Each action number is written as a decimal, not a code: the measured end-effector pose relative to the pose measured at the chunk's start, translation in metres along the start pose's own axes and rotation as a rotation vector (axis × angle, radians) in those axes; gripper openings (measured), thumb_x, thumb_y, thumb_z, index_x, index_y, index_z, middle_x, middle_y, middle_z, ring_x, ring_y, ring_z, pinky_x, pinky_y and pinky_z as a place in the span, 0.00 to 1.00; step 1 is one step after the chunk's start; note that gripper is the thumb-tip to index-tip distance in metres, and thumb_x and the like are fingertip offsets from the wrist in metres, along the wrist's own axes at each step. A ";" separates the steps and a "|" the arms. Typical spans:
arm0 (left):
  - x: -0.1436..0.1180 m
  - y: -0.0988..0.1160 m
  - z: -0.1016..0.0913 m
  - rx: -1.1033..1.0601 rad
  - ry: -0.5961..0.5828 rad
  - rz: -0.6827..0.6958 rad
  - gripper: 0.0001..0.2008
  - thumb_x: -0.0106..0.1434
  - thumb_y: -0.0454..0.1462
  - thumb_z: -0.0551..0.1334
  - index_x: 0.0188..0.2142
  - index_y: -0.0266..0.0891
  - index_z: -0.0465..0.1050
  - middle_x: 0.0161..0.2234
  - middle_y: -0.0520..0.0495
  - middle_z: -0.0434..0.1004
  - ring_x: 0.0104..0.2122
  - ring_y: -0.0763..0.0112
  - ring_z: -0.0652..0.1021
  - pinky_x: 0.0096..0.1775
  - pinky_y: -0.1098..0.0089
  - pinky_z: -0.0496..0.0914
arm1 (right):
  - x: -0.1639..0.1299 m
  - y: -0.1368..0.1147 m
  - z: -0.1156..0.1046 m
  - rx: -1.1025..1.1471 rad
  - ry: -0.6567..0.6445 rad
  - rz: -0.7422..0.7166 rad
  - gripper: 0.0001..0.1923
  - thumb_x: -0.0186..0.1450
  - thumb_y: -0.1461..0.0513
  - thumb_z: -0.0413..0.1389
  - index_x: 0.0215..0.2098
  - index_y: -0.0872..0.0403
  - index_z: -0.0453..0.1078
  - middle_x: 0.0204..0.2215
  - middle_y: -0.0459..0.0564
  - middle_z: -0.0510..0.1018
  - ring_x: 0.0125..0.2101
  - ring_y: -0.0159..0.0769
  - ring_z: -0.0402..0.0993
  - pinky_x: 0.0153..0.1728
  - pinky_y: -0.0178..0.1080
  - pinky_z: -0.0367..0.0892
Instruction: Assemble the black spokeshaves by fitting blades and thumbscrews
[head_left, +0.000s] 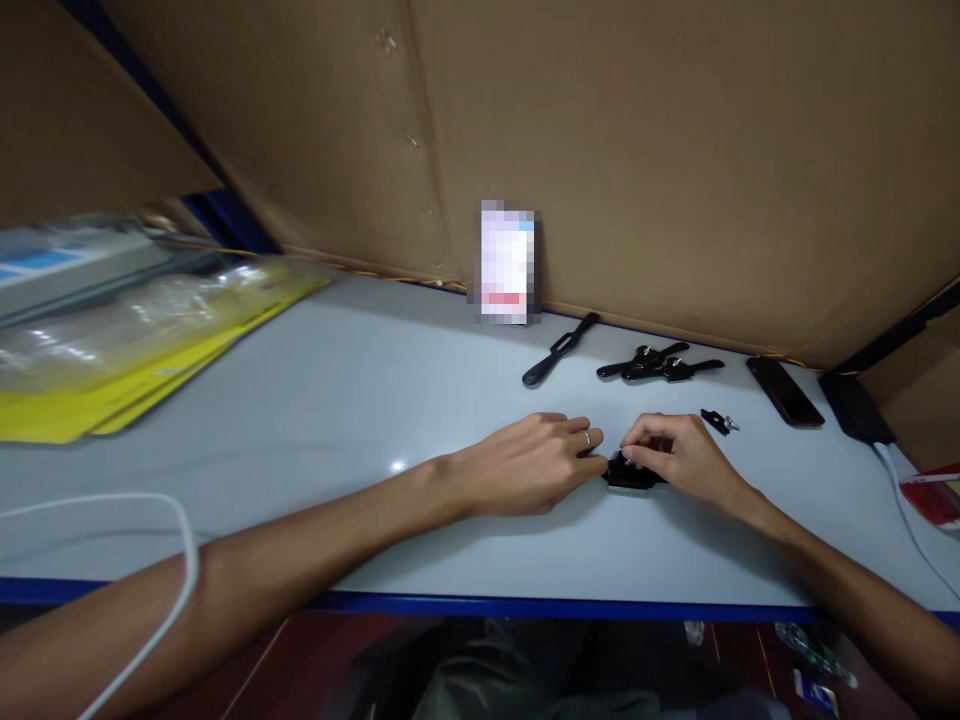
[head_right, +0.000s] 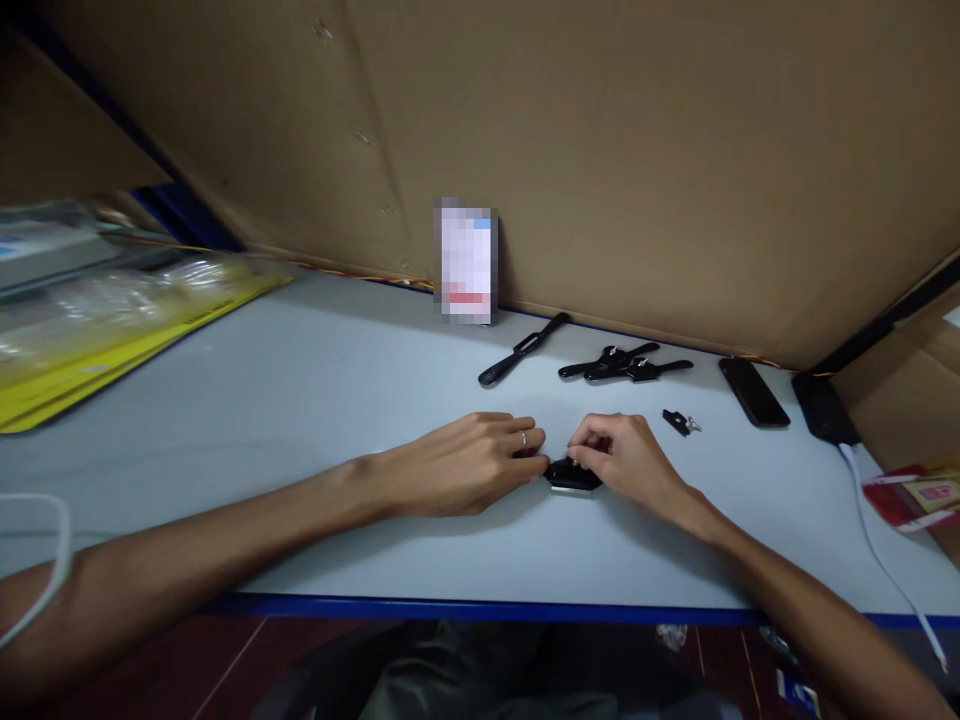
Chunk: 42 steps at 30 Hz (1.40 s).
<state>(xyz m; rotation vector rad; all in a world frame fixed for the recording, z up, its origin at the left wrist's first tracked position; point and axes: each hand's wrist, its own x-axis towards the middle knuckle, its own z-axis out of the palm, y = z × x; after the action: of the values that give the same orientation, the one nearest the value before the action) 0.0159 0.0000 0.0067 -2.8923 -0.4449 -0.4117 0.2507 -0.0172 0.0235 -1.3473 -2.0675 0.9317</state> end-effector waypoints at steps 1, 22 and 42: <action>0.000 0.000 0.000 0.000 0.002 0.001 0.09 0.68 0.27 0.56 0.33 0.38 0.70 0.31 0.48 0.72 0.29 0.68 0.69 0.30 0.64 0.62 | 0.000 -0.001 0.000 0.006 -0.005 0.008 0.06 0.63 0.64 0.59 0.28 0.53 0.74 0.22 0.43 0.76 0.24 0.31 0.70 0.28 0.35 0.62; 0.001 0.002 -0.002 0.002 -0.007 -0.001 0.10 0.69 0.27 0.54 0.33 0.38 0.70 0.31 0.48 0.72 0.28 0.68 0.68 0.29 0.64 0.61 | -0.012 -0.001 0.016 -0.762 0.131 -0.147 0.12 0.68 0.65 0.52 0.26 0.54 0.67 0.22 0.46 0.72 0.23 0.32 0.60 0.27 0.38 0.47; 0.001 0.002 -0.002 0.002 -0.031 -0.002 0.10 0.68 0.27 0.54 0.34 0.39 0.70 0.31 0.48 0.71 0.29 0.68 0.69 0.29 0.63 0.61 | -0.003 -0.004 -0.002 -0.210 0.003 -0.026 0.04 0.64 0.64 0.61 0.31 0.52 0.74 0.22 0.42 0.75 0.24 0.31 0.68 0.30 0.35 0.60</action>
<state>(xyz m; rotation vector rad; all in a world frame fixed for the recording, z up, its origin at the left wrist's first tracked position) 0.0170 -0.0020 0.0091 -2.9006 -0.4532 -0.3672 0.2514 -0.0208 0.0279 -1.4202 -2.2255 0.7173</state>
